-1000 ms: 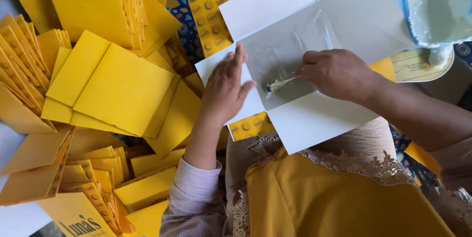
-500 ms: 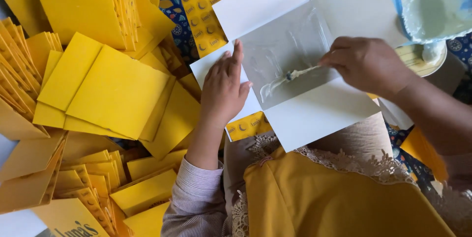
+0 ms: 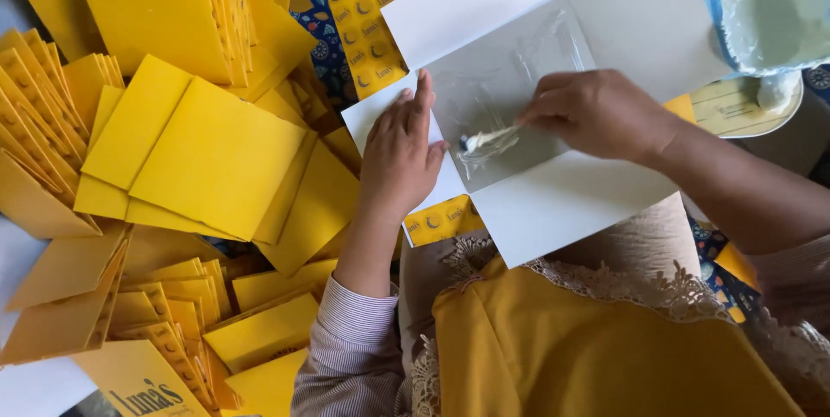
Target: Applying glue to paper templates and folding them to assemble boxes or envelopes.
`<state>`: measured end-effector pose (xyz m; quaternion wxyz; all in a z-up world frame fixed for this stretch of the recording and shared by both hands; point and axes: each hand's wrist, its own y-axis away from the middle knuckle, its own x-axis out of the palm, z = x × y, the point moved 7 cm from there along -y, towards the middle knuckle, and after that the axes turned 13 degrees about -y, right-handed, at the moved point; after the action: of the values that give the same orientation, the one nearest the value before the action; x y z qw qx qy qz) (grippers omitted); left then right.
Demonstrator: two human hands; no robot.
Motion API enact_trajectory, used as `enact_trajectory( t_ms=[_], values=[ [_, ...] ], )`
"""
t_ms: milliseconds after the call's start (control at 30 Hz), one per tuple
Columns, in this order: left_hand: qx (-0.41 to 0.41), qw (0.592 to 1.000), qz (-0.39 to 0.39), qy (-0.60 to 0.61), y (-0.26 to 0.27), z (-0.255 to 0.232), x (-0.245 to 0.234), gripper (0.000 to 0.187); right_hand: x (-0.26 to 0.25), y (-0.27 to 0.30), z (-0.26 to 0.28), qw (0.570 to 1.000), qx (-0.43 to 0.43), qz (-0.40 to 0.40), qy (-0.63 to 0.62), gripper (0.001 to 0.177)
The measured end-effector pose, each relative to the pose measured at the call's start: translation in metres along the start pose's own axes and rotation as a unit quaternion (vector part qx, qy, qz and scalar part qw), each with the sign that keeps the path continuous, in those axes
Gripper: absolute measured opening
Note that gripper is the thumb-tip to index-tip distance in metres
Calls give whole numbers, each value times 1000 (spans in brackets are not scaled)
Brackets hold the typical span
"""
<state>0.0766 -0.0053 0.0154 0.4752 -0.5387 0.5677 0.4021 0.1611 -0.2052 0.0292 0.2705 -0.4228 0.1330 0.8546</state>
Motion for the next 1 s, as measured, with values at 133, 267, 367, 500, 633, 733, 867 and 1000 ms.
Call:
enact_trajectory(
  t_ms=[133,267,367,500,633,733,867,1000],
  values=[
    [6,1000,-1,2,0,0,1,82,-1,0,-9,999,11,-18,25,13],
    [5,1000,-24,2,1,-1,-1,84,17,-1,-12,997,-4,44,60,15],
    [11,999,-35,-6,3,0,3,86,2,10,13,998,0,67,4,16],
    [26,995,-94,-38,5,-1,10,94,-63,52,8,992,4,-93,-90,21],
    [34,995,-67,-66,6,0,21,85,-103,146,-31,959,114,-259,30,20],
    [17,995,-46,-91,-3,-5,17,85,-112,203,-54,923,101,-366,66,66],
    [22,988,-93,-124,-8,-12,6,89,-105,227,-66,883,148,-429,120,39],
    [-26,987,-44,-155,-11,-9,16,78,-98,219,-55,876,169,-441,100,16]
  ],
)
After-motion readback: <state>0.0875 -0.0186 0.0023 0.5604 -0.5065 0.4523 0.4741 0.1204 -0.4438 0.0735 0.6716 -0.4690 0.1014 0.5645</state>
